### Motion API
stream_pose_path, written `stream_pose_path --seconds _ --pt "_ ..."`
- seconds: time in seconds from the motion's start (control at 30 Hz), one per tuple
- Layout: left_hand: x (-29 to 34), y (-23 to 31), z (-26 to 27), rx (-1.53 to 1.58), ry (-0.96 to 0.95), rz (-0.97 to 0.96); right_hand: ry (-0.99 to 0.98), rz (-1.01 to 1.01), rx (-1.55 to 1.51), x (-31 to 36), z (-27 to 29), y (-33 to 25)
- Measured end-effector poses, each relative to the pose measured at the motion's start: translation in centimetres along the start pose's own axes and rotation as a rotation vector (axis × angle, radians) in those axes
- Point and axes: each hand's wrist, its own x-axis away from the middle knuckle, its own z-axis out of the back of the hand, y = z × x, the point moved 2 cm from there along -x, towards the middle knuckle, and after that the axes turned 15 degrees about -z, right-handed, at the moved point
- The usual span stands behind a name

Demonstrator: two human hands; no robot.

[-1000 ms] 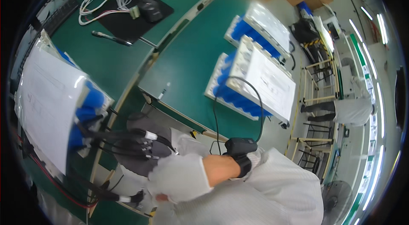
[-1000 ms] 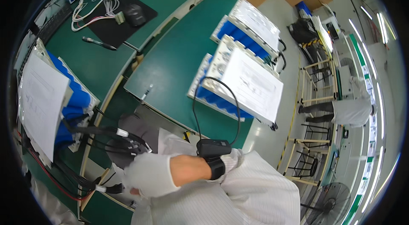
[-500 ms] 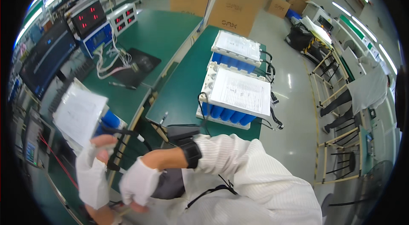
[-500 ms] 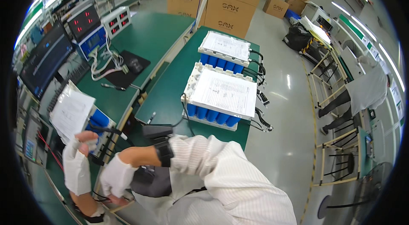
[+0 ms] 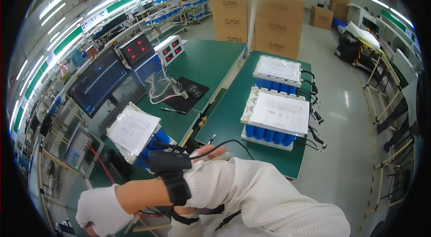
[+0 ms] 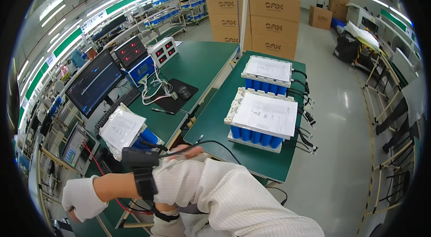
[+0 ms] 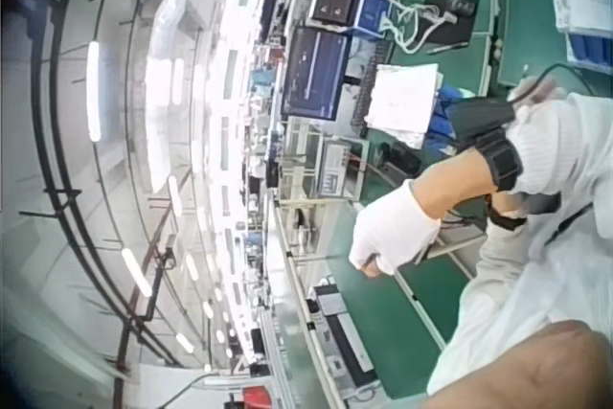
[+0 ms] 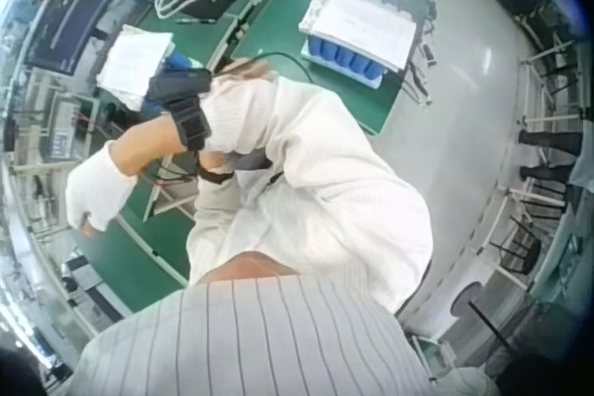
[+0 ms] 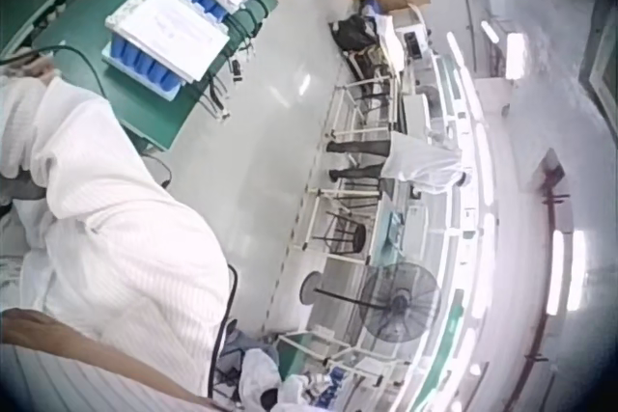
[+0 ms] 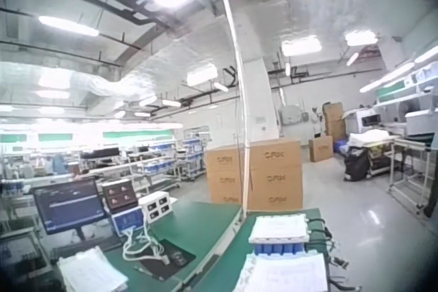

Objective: Testing and recording data for industrial battery modules using electrical test equipment and paper documentation.

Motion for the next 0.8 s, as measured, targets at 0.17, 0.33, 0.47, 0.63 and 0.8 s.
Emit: stream_pose_path --seconds 0.17,0.33,0.47,0.63,0.8 --pt "5.3 -1.4 -2.1 -1.602 -0.734 0.689 0.248 -0.153 1.130 1.2 3.2 2.1" --pt "7.2 8.9 -13.6 -1.423 -0.171 -0.279 0.290 -0.407 1.366 7.1 11.5 5.4" --pt "-1.0 4.2 -20.7 -2.195 -0.435 -0.926 0.237 -0.452 1.270 11.3 11.1 8.7" --pt "-2.5 3.1 -15.8 -2.283 -0.609 -0.594 0.242 -0.347 1.161 10.2 7.6 12.5" --pt "-3.3 0.3 -13.7 -2.068 -0.437 -0.587 0.352 -0.373 1.079 13.2 6.8 13.8"
